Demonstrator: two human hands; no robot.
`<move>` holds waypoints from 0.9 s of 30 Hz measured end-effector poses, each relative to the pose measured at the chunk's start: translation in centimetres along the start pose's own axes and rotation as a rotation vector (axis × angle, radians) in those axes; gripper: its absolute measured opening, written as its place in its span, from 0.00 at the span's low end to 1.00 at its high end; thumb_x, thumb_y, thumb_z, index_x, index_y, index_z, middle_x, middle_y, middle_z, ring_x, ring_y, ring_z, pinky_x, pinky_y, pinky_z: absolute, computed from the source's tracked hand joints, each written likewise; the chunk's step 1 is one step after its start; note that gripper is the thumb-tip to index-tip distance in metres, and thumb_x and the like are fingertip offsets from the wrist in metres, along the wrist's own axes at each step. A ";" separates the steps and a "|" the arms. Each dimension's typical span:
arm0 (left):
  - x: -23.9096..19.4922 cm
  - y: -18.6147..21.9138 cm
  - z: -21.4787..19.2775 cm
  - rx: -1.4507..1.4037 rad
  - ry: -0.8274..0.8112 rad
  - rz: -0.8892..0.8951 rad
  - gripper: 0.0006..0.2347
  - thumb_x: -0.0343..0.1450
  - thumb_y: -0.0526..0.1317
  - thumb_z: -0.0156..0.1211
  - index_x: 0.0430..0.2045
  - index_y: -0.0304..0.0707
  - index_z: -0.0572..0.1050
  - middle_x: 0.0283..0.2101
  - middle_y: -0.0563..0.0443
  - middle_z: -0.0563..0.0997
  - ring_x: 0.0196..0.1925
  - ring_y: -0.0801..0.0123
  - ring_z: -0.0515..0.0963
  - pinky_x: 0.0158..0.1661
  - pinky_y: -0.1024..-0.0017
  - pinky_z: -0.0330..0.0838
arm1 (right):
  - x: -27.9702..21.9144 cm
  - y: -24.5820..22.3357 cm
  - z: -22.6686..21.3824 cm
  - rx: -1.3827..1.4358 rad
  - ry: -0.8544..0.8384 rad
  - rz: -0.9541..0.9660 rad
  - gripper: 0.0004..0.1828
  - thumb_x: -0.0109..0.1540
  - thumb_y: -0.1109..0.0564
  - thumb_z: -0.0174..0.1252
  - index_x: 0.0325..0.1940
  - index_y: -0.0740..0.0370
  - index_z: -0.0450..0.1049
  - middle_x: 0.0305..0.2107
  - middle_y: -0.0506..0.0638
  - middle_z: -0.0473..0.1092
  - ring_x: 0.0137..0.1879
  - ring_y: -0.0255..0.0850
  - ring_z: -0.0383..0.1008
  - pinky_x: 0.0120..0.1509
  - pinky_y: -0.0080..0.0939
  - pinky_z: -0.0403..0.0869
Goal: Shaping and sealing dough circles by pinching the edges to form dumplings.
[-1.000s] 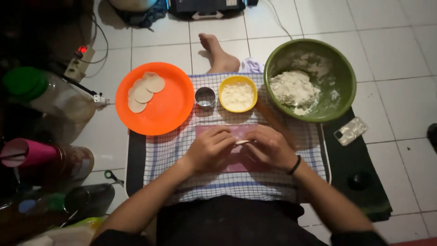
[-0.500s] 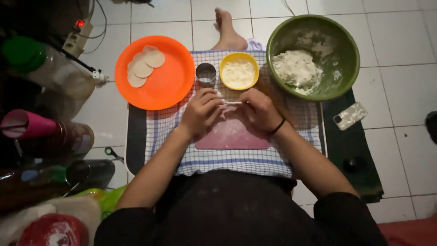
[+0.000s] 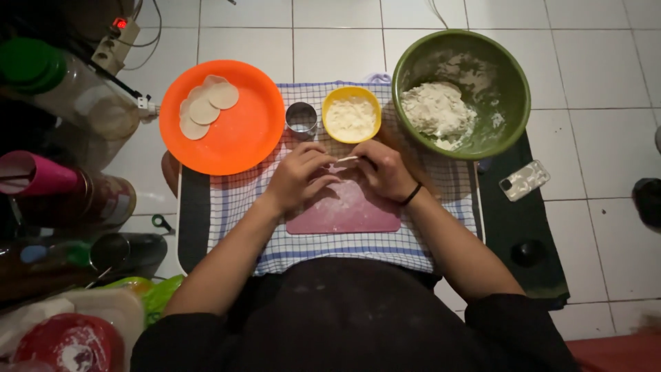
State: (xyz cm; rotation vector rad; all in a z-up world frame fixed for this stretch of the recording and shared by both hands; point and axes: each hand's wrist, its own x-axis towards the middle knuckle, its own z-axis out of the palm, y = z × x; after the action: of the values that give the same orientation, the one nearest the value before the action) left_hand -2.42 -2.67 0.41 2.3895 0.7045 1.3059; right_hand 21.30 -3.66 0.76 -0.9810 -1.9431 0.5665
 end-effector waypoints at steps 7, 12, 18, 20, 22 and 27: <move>0.4 0.1 -0.1 -0.020 0.021 -0.004 0.12 0.70 0.42 0.70 0.42 0.35 0.81 0.33 0.48 0.81 0.47 0.51 0.80 0.47 0.61 0.78 | 0.0 -1.0 -0.8 0.002 -0.052 -0.052 0.06 0.64 0.65 0.59 0.45 0.61 0.77 0.34 0.57 0.76 0.42 0.58 0.79 0.46 0.50 0.78; 0.8 0.4 -0.4 -0.063 0.000 0.012 0.08 0.72 0.38 0.64 0.41 0.35 0.81 0.33 0.46 0.81 0.47 0.48 0.80 0.47 0.59 0.78 | 0.0 -1.7 0.0 -0.032 -0.088 -0.123 0.08 0.62 0.69 0.60 0.44 0.64 0.77 0.35 0.59 0.76 0.42 0.57 0.80 0.47 0.52 0.78; 0.7 0.8 0.0 -0.115 0.066 -0.059 0.04 0.70 0.29 0.63 0.32 0.38 0.83 0.32 0.49 0.81 0.45 0.53 0.80 0.48 0.64 0.77 | -0.4 -1.6 0.8 0.076 -0.071 -0.040 0.09 0.63 0.65 0.60 0.47 0.61 0.78 0.38 0.53 0.77 0.43 0.55 0.80 0.48 0.50 0.78; 1.4 1.3 -0.3 -0.156 0.070 -0.069 0.04 0.69 0.29 0.63 0.31 0.36 0.82 0.31 0.48 0.81 0.43 0.52 0.80 0.46 0.63 0.77 | -0.2 -1.8 0.6 0.104 -0.068 -0.027 0.09 0.63 0.65 0.61 0.47 0.62 0.78 0.37 0.55 0.77 0.42 0.56 0.80 0.48 0.51 0.78; 1.1 1.5 0.1 -0.196 0.075 -0.087 0.03 0.69 0.28 0.63 0.30 0.34 0.82 0.30 0.46 0.80 0.41 0.50 0.80 0.45 0.61 0.77 | -0.4 -2.1 0.5 0.136 -0.072 -0.010 0.09 0.62 0.65 0.62 0.47 0.63 0.78 0.36 0.57 0.77 0.42 0.57 0.80 0.47 0.52 0.77; 0.9 0.3 0.4 -0.215 0.120 -0.166 0.01 0.70 0.33 0.68 0.29 0.37 0.82 0.30 0.48 0.81 0.37 0.54 0.81 0.41 0.63 0.77 | -0.6 -0.6 0.9 0.118 -0.055 0.084 0.14 0.62 0.58 0.65 0.53 0.60 0.78 0.33 0.55 0.76 0.39 0.51 0.79 0.44 0.49 0.76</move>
State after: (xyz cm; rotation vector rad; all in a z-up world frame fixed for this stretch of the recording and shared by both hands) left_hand -1.58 -2.43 0.97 2.0528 0.7382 1.3870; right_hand 20.49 -4.49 0.41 -0.9846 -1.8997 0.7547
